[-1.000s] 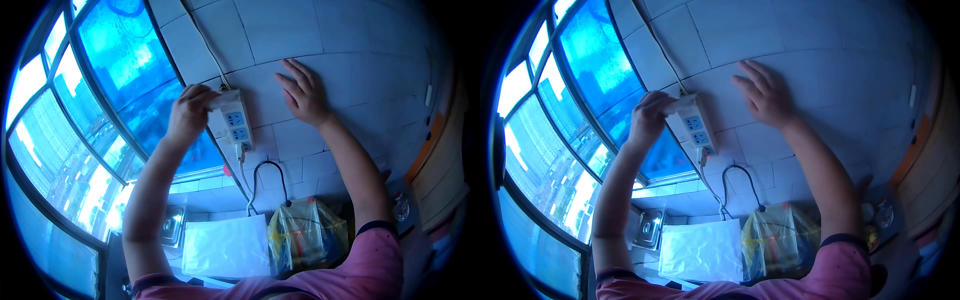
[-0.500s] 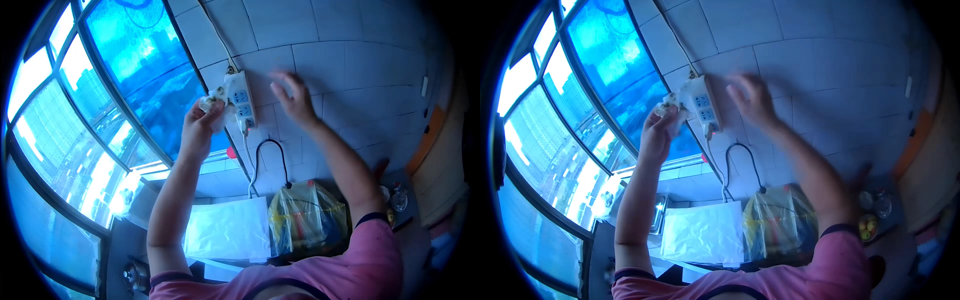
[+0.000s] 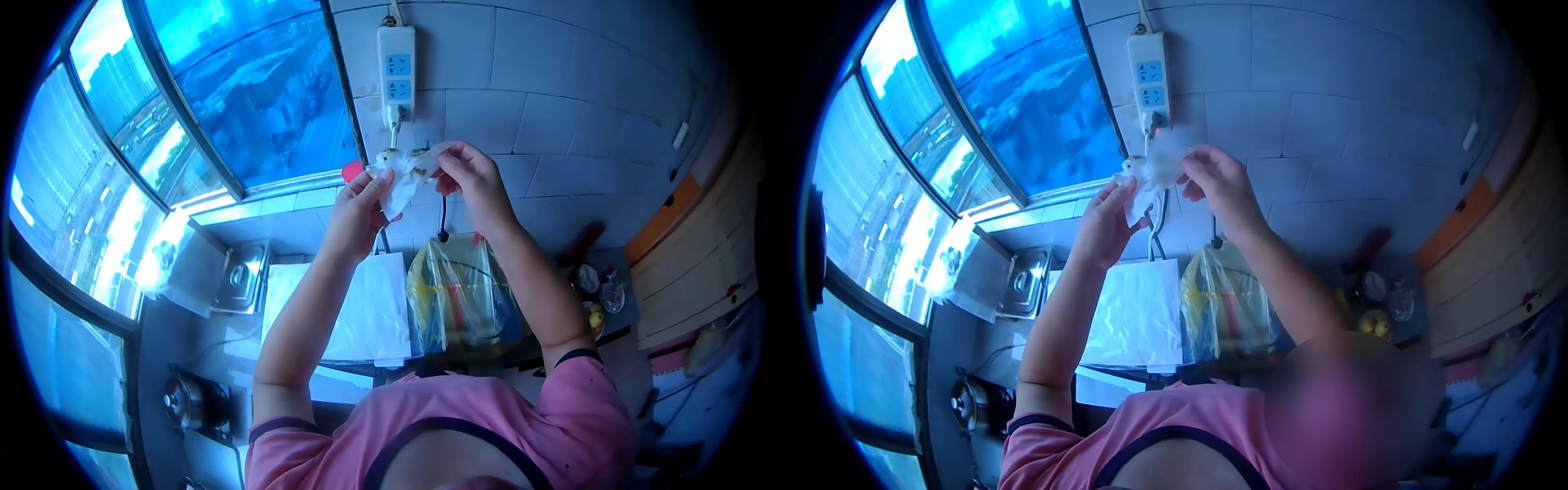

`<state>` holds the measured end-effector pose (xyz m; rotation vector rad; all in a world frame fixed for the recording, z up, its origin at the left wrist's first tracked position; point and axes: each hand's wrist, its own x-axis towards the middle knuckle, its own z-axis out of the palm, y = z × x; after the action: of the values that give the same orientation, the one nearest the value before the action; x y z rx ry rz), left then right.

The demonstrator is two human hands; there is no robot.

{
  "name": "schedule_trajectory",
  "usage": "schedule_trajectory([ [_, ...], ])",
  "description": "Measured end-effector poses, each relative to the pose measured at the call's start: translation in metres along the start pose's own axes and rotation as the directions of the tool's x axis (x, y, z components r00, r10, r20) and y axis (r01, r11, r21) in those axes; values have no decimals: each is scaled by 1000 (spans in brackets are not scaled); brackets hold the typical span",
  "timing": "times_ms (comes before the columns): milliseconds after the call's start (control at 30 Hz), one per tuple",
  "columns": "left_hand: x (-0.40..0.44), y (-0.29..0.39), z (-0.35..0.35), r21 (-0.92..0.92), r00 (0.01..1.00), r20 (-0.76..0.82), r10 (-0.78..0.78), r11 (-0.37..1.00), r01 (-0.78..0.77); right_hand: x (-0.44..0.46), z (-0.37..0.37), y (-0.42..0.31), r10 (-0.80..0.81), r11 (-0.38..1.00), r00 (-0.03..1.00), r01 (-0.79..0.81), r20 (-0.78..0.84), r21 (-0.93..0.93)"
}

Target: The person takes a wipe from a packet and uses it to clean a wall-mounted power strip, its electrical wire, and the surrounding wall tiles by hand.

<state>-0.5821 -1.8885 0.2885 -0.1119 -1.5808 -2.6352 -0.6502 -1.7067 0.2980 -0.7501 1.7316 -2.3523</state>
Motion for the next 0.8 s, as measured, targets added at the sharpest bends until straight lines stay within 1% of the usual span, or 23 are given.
schedule_trajectory([
  [33, -2, -4, -2, -14, 1000, -7, 2, 1000, -2, -6, 4, 0, -4, 1000, 998, 5, -63, 15],
  [67, -4, -7, -2, 54, 998, -55, 29, 998, -26, -11, 7, -1, -10, 1000, 992, 14, -125, 28],
  [100, -5, -9, -2, 124, 993, -102, 59, 991, -46, -15, 10, 1, -6, 1000, 993, 8, -118, 17],
  [133, -5, -12, -3, 167, 990, -119, 72, 985, -51, -21, 13, 4, -386, 882, 914, 326, -126, -340],
  [167, -7, -14, -5, 156, 990, -123, 69, 987, -49, -28, 18, 5, -695, 553, 719, 539, 5, -635],
  [200, -8, -18, -5, 210, 987, -112, 118, 973, -92, -33, 22, 4, -697, 380, 698, 555, 166, -740],
  [233, -9, -22, -5, 265, 982, -97, 165, 955, -135, -40, 31, 4, -650, 378, 729, 554, 213, -741],
  [267, -9, -26, -7, 258, 982, -99, 158, 958, -128, -39, 33, 8, -632, 329, 731, 553, 257, -765],
  [300, -10, -29, -9, 283, 979, -46, 200, 942, -179, -39, 34, 12, -610, 283, 735, 550, 295, -786],
  [333, -12, -32, -12, 307, 971, 9, 240, 923, -231, -40, 33, 15, -604, 290, 743, 543, 289, -789],
  [367, -14, -34, -16, 307, 972, 8, 235, 925, -226, -39, 30, 15, -538, 473, 816, 500, 212, -725],
  [400, -15, -36, -20, 346, 977, 39, 210, 914, -210, -37, 26, 15, -453, 635, 879, 436, 150, -638],
  [433, -16, -37, -24, 381, 981, 69, 183, 904, -195, -31, 16, 22, -362, 789, 923, 379, 132, -485],
  [467, -20, -32, -27, 383, 988, 43, 145, 911, -151, -29, 13, 19, -196, 922, 978, 207, 69, -326],
  [500, -21, -33, -32, 378, 989, 39, 140, 914, -144, -29, 12, 16, -12, 989, 999, 17, 33, -145],
  [533, -22, -32, -37, 358, 992, 38, 117, 926, -123, -29, 8, 13, -6, 989, 999, 11, 32, -147],
  [567, -22, -32, -41, 338, 995, 38, 96, 936, -104, -28, 3, 10, 101, 989, 994, -95, 50, -111],
  [600, -25, -29, -41, 303, 1000, -23, 13, 953, -5, -27, -2, 8, 206, 977, 976, -201, 72, -78],
  [633, -23, -32, -47, 298, 1000, -25, 15, 955, -7, -27, -6, 8, 209, 976, 975, -203, 75, -84],
  [700, -18, -34, -54, 250, 991, -76, -111, 960, 127, -26, -15, 14, 258, 963, 941, -233, 221, -131],
  [733, -18, -37, -55, 164, 988, -65, -141, 975, 150, -27, -17, 17, 271, 959, 936, -245, 222, -139],
  [767, -17, -39, -55, 153, 987, -70, -145, 976, 154, -27, -19, 20, 279, 959, 933, -257, 229, -121],
  [800, -15, -41, -56, 266, 992, -104, -68, 959, 93, -26, -20, 21, 285, 958, 929, -268, 236, -102],
])
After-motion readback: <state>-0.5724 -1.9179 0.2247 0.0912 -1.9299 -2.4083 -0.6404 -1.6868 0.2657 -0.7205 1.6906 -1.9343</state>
